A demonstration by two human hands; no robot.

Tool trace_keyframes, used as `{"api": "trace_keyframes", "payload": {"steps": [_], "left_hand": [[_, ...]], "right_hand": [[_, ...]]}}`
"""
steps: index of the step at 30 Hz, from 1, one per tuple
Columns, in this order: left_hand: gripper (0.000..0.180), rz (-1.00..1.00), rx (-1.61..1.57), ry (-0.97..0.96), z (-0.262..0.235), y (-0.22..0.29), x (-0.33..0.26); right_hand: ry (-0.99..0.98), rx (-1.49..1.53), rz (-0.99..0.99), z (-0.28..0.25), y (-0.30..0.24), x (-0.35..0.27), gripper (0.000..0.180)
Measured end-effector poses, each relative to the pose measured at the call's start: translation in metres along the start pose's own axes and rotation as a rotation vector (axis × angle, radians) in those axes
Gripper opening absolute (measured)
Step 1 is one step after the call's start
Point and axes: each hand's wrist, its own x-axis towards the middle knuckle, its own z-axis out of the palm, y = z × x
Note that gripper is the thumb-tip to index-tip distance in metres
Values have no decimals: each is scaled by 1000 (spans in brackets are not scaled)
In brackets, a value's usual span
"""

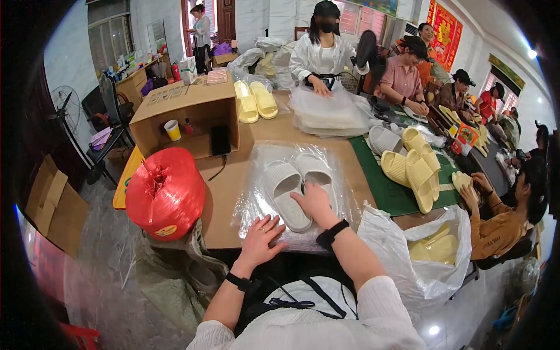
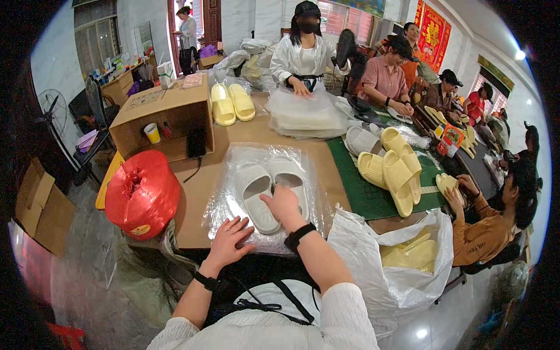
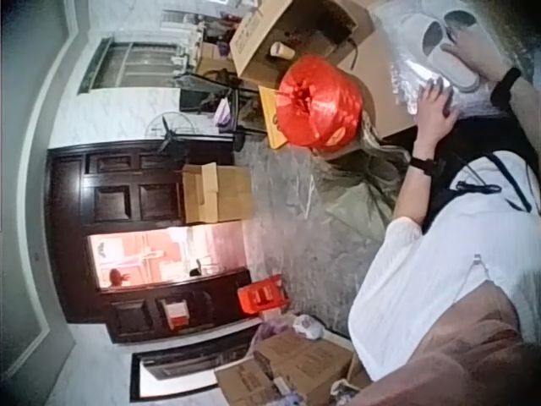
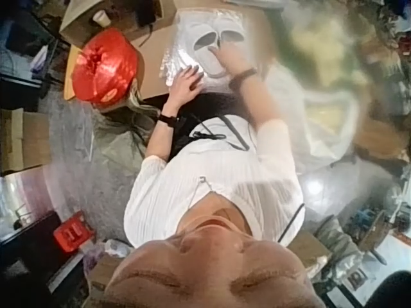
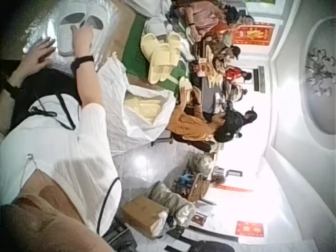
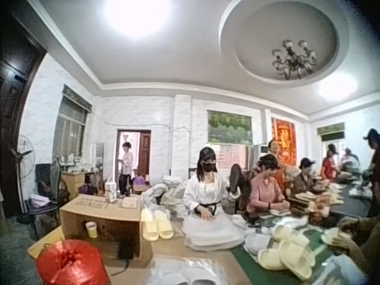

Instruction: Packing pairs of sandals into clear plastic bags.

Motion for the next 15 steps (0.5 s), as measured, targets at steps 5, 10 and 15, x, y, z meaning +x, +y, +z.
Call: {"api": "trace_keyframes", "payload": {"steps": [5, 10, 15], "left_hand": [[51, -4, 8, -14, -2, -2, -2], [52, -6, -2, -24, -2, 2, 0], [58, -40, 74, -89, -1, 14, 0]], "right_hand": [[97, -97, -38, 1, -8, 20, 54], [141, 11, -57, 7, 14, 42, 39], [323, 421, 43, -31, 31, 23, 31]]}}
